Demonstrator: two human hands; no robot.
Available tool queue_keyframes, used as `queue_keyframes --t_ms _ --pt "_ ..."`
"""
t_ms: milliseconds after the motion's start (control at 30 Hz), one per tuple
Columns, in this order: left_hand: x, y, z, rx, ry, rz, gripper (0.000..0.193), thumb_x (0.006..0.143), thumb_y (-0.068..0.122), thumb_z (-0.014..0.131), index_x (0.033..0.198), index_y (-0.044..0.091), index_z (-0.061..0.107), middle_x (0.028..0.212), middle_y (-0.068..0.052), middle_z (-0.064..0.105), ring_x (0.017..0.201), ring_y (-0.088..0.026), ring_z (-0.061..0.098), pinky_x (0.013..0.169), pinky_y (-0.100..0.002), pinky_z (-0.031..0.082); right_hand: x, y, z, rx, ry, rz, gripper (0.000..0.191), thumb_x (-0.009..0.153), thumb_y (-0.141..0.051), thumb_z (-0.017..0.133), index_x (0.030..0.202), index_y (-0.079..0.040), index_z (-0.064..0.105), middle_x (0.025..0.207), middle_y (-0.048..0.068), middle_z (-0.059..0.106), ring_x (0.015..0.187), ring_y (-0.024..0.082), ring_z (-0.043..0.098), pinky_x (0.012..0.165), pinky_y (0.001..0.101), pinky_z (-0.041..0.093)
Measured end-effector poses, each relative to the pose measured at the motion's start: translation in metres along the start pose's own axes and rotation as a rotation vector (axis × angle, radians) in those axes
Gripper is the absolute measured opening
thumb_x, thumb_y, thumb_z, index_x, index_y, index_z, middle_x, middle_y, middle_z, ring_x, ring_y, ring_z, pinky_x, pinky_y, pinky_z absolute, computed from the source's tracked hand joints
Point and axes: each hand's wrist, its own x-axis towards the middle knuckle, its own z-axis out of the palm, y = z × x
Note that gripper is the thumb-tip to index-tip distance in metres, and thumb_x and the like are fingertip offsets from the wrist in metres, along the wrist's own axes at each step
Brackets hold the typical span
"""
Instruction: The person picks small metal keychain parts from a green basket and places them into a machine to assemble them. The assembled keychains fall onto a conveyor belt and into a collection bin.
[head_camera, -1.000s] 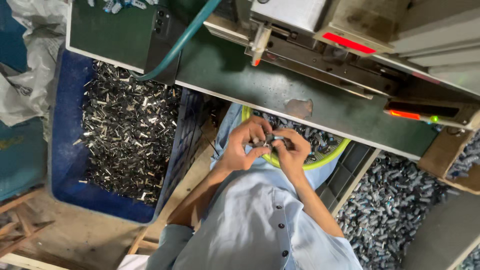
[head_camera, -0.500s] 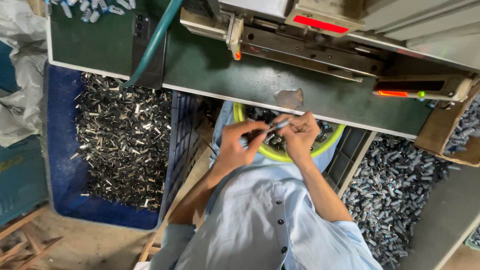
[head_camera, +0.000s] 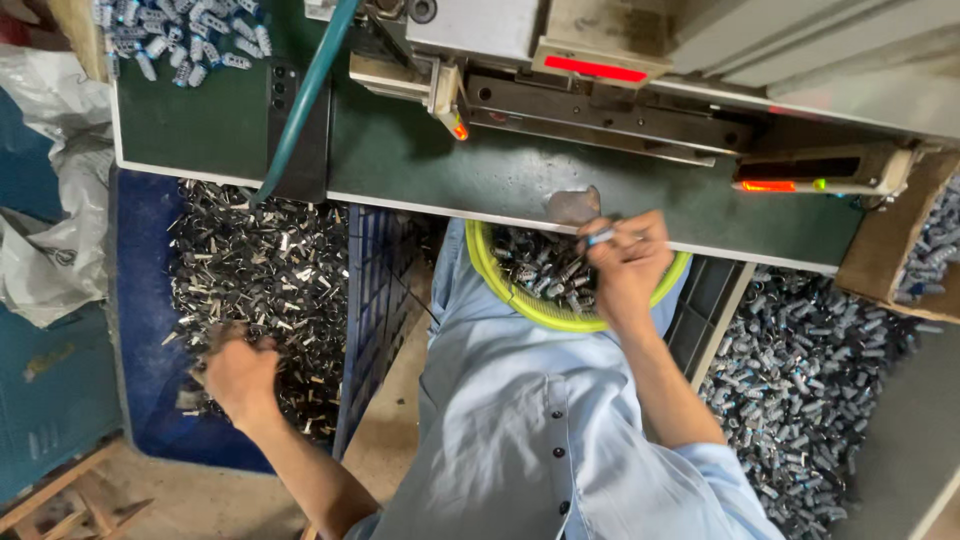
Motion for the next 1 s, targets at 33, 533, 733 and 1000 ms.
queue_keyframes --t_ms 33,533,733,1000 --pt "0.001 -0.012 0.007 -0.213 0.131 0.069 0.058 0.088 0.028 0.073 0.142 0.014 0.057 0.167 -0.012 0.040 0.148 -0.041 0.042 0.123 -0.053 0.029 0.007 -0.009 0.000 -0.081 -0.051 -0.119 0.037 0.089 0.011 0.072 0.112 -0.006 0.049 0.097 0.016 0.071 0.090 0.022 0.069 0.077 0.0339 0.058" --pt "0.005 -0.029 0.003 -0.214 0.120 0.013 0.061 0.098 0.023 0.063 0.154 0.007 0.046 0.139 -0.024 0.062 0.127 -0.043 0.059 0.130 -0.050 0.026 0.143 -0.047 0.022 -1.229 -0.264 -0.768 0.019 0.090 0.011 0.068 0.100 -0.005 0.066 0.096 0.010 0.072 0.085 0.031 0.066 0.080 0.0437 0.051" --pt "0.029 -0.021 -0.007 -0.060 0.251 0.232 0.046 0.098 0.025 0.064 0.140 0.007 0.062 0.111 -0.027 0.070 0.104 -0.047 0.065 0.093 -0.052 0.047 0.110 -0.092 0.050 -1.558 -0.307 -0.847 0.030 0.074 -0.003 0.075 0.102 -0.014 0.072 0.107 0.010 0.070 0.104 0.037 0.064 0.102 0.0486 0.040" --pt "0.028 -0.025 -0.021 0.119 0.244 0.030 0.043 0.091 0.026 0.070 0.133 0.020 0.067 0.101 -0.017 0.076 0.097 -0.038 0.072 0.093 -0.052 0.051 -0.008 -0.016 0.053 -1.037 -0.314 -0.563 0.030 0.069 0.015 0.063 0.087 -0.007 0.074 0.098 0.007 0.076 0.087 0.024 0.072 0.078 0.0352 0.058"
